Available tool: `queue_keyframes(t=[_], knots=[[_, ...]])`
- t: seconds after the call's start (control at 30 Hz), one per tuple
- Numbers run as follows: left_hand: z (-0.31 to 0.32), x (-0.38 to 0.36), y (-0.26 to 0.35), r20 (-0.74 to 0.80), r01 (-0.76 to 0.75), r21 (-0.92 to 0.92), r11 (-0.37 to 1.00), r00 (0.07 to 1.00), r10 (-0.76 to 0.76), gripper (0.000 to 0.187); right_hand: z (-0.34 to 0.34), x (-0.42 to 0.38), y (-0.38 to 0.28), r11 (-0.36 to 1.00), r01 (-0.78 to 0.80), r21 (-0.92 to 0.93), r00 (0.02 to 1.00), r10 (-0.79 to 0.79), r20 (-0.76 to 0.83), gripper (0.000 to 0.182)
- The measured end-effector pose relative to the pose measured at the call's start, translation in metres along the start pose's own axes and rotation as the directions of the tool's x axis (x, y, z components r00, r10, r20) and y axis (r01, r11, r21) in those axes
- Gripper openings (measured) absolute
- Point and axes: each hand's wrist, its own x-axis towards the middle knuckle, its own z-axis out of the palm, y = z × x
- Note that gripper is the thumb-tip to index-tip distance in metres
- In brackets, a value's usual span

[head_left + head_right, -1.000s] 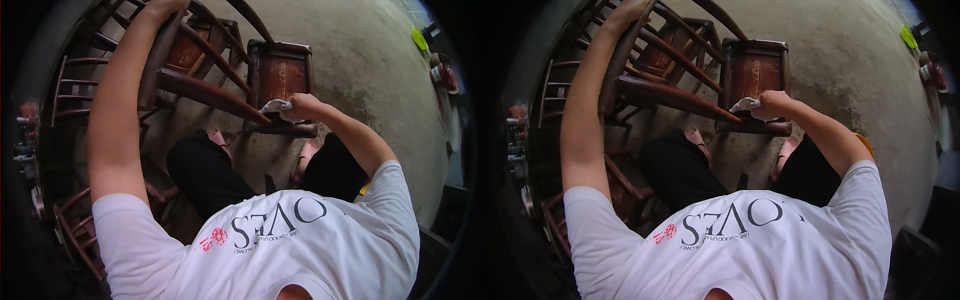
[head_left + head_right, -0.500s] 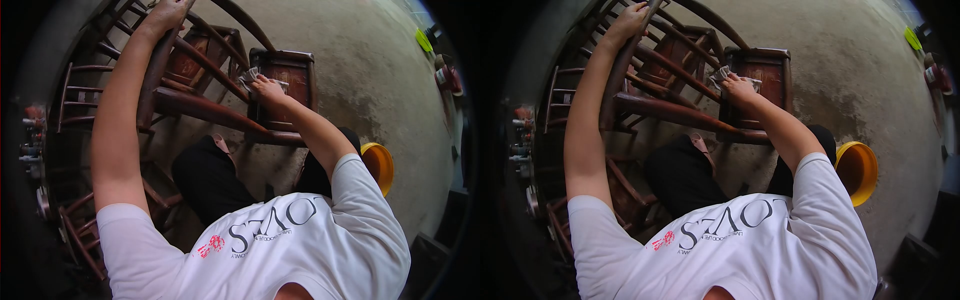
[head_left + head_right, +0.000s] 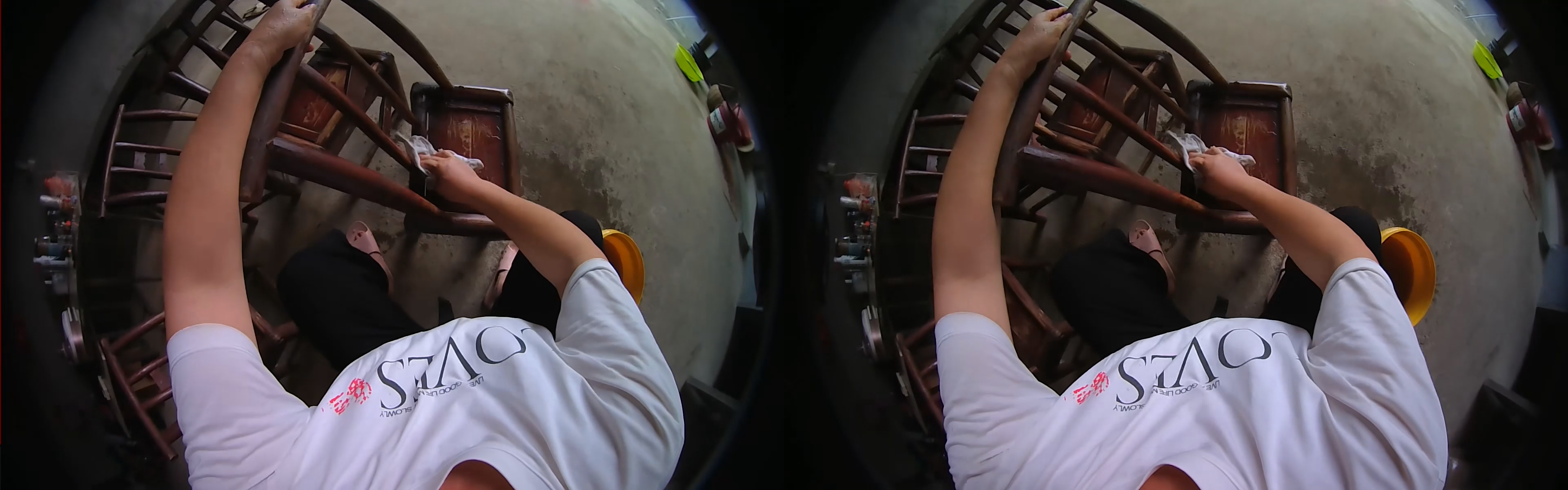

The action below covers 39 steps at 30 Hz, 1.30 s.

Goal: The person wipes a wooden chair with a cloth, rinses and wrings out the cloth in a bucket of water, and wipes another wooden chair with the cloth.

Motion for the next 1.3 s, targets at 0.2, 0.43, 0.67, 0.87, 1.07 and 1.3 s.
queue_keyframes(t=[0.2, 0.43, 0.67, 0.87, 1.07, 1.3], knots=[[-0.019, -0.019, -0.004, 0.088, 0.064, -0.413, 0.908, 0.996, -0.03, 0.033, -0.052, -0.002, -0.046, 0.927, -0.317, -0.199, 0.681, 0.369, 0.632, 0.04], [-0.047, -0.098, -0.083, 0.143, 0.329, -0.501, 0.8, 0.944, -0.298, 0.03, -0.024, 0.004, -0.035, 0.978, 0.198, -0.07, 0.913, -0.157, 0.376, 0.049], [0.106, -0.225, -0.095, 0.44, 0.696, -0.638, 0.329, 0.68, -0.586, 0.015, -0.011, 0.016, -0.015, 1.0, 0.014, -0.023, 0.785, 0.004, 0.619, 0.043], [0.168, -0.228, -0.057, 0.556, 0.713, -0.671, 0.205, 0.666, -0.497, 0.02, -0.071, 0.014, -0.039, 0.42, -0.567, 0.708, 0.821, 0.219, 0.527, 0.044], [0.196, -0.211, -0.072, 0.292, 0.338, -0.932, 0.132, 0.914, -0.281, 0.026, -0.08, 0.008, -0.043, -0.337, -0.38, 0.861, 0.925, -0.109, 0.365, 0.045], [0.195, -0.211, -0.041, -0.017, 0.266, -0.826, 0.497, 0.869, -0.494, 0.036, -0.07, 0.021, -0.054, -0.206, -0.483, 0.851, 0.875, -0.083, 0.477, 0.076]])
